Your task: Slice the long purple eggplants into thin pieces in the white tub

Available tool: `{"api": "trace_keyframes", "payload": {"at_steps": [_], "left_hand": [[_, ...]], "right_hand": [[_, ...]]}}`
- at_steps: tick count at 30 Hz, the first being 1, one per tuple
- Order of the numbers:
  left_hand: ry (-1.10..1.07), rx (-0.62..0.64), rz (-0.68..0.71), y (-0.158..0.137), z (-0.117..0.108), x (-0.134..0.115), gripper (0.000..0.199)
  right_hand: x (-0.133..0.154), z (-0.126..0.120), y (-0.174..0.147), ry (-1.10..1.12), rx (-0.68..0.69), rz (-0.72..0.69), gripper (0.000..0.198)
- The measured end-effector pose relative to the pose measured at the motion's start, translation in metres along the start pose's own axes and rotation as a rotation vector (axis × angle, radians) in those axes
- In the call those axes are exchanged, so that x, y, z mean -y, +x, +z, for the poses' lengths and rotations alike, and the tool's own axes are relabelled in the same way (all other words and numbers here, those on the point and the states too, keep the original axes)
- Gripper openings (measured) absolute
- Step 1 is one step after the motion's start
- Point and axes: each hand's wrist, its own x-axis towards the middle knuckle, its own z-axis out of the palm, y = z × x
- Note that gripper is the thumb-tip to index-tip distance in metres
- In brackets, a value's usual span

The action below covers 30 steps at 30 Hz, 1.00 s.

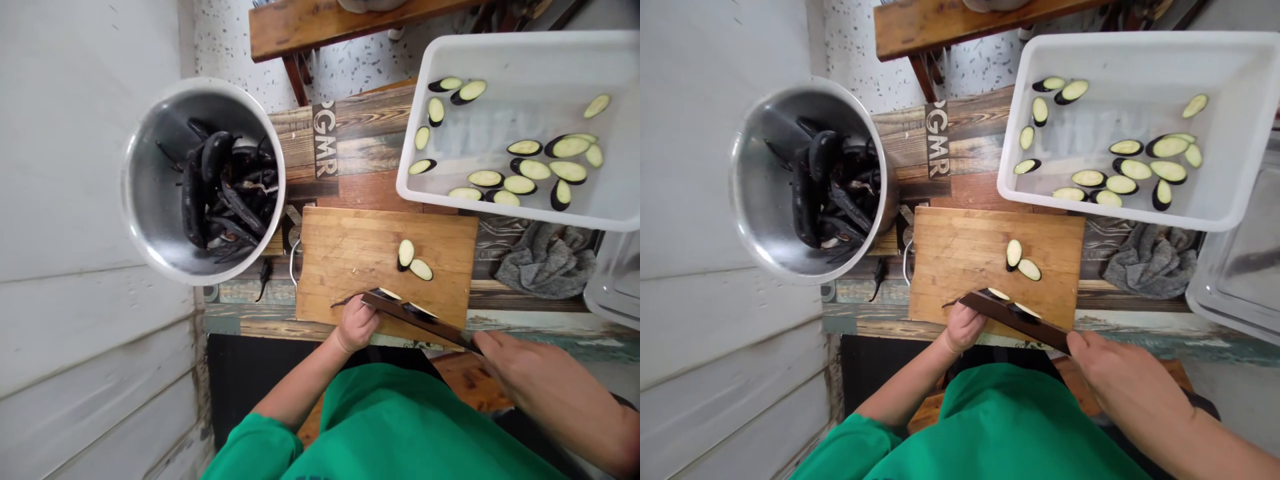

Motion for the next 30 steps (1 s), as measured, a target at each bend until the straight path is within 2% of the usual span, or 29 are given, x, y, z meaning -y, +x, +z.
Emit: {"api": "trace_keyframes", "payload": {"at_steps": [4,7,10,13,16,19,22,25,28,30], "left_hand": [[0.025,0.008,0.022,-0.003,0.001,0.002,0.015],[0.030,0.017,0.063,-0.004,0.002,0.003,0.015],[0.055,0.037,0.060,-0.002,0.001,0.003,0.015],[0.083,0.059,0.055,0.000,0.000,0.001,0.020],[0.141,0.019,0.054,0.002,0.000,0.000,0.017],[0.146,-0.031,0.060,0.000,-0.001,0.000,0.012],[0.042,-0.020,-0.065,-0.007,-0.003,0.002,0.016],[-0.036,-0.050,-0.242,-0.020,-0.006,0.004,0.018],[-0.109,-0.075,-0.313,-0.034,-0.006,0.007,0.023],[-0.180,-0.033,-0.316,-0.041,-0.005,0.009,0.024]], "right_hand": [[-0.002,-0.002,0.007,-0.009,0.085,-0.002,0.027],[0.012,0.001,0.034,-0.069,0.074,-0.006,0.023],[0.029,0.007,0.070,-0.093,0.013,-0.019,0.016],[0.034,0.013,0.086,-0.049,-0.146,-0.002,0.025],[0.030,0.011,0.068,-0.052,-0.228,-0.018,0.026],[0.025,0.004,0.038,-0.094,-0.169,-0.076,0.018],[0.023,0.000,0.021,-0.116,-0.102,-0.084,0.019],[0.021,-0.001,0.019,-0.107,-0.047,-0.077,0.023],[0.020,-0.005,0.020,-0.100,-0.023,-0.069,0.026],[0.020,-0.009,0.020,-0.110,-0.024,-0.064,0.029]]}}
